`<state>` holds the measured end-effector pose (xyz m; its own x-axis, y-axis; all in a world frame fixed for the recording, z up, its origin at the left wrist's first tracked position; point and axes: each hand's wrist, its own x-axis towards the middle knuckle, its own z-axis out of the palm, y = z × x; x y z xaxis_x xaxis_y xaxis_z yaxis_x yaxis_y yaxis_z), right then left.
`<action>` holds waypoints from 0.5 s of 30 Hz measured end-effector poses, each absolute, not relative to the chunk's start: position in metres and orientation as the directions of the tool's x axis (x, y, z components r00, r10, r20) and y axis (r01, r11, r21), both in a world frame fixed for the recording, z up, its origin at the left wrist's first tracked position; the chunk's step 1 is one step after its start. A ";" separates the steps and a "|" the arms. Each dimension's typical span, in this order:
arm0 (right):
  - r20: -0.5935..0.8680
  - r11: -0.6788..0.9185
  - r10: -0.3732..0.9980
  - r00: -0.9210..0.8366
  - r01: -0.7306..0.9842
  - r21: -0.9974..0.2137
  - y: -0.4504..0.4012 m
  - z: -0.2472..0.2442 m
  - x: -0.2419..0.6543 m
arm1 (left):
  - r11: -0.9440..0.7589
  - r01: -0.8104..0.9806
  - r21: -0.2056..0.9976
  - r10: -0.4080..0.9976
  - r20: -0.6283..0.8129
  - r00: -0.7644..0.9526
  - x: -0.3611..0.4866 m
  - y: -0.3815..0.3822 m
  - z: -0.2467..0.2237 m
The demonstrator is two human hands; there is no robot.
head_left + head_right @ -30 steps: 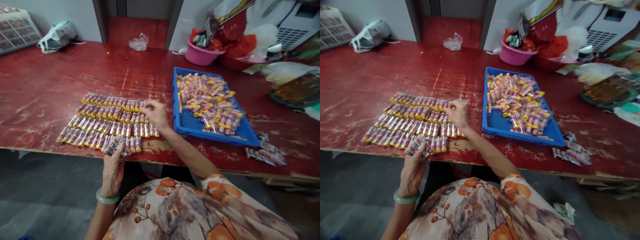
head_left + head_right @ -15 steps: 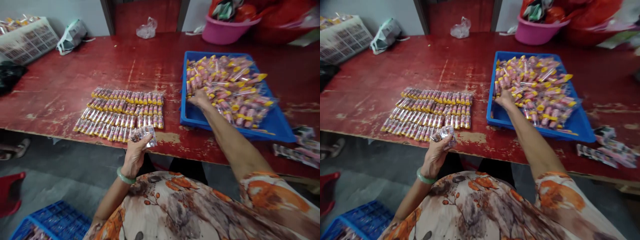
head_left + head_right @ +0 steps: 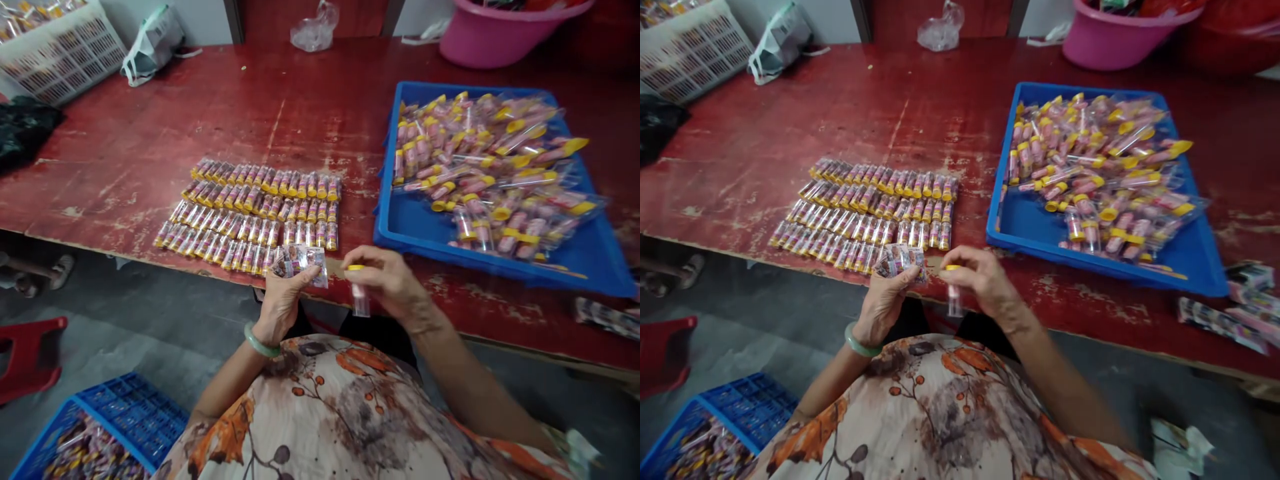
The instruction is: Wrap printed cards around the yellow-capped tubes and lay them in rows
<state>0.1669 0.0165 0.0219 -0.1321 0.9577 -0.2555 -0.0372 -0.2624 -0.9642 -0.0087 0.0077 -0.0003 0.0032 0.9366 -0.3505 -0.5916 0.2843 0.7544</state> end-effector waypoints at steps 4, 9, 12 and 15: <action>-0.199 -0.180 0.971 -0.133 0.141 -0.973 0.019 0.012 0.137 | 0.291 -0.562 0.774 0.949 -0.308 0.067 -0.013 0.003 -0.003; -0.105 -0.041 0.969 -0.224 0.274 -0.961 0.040 0.019 0.135 | 0.357 -0.559 0.749 0.928 -0.351 0.122 -0.019 -0.001 0.002; -0.035 0.066 0.952 -0.305 0.313 -0.947 0.045 0.023 0.133 | 0.417 -0.528 0.740 0.904 -0.396 0.159 -0.023 0.000 0.004; 0.011 0.134 0.934 -0.356 0.324 -0.937 0.047 0.021 0.132 | 0.426 -0.505 0.750 0.903 -0.385 0.191 -0.027 0.003 0.002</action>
<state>0.1319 0.0473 0.0213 -0.3560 0.9344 0.0107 0.3236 0.1340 -0.9367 -0.0272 0.0025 0.0015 0.1906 0.9030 -0.3850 -0.5054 0.4265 0.7501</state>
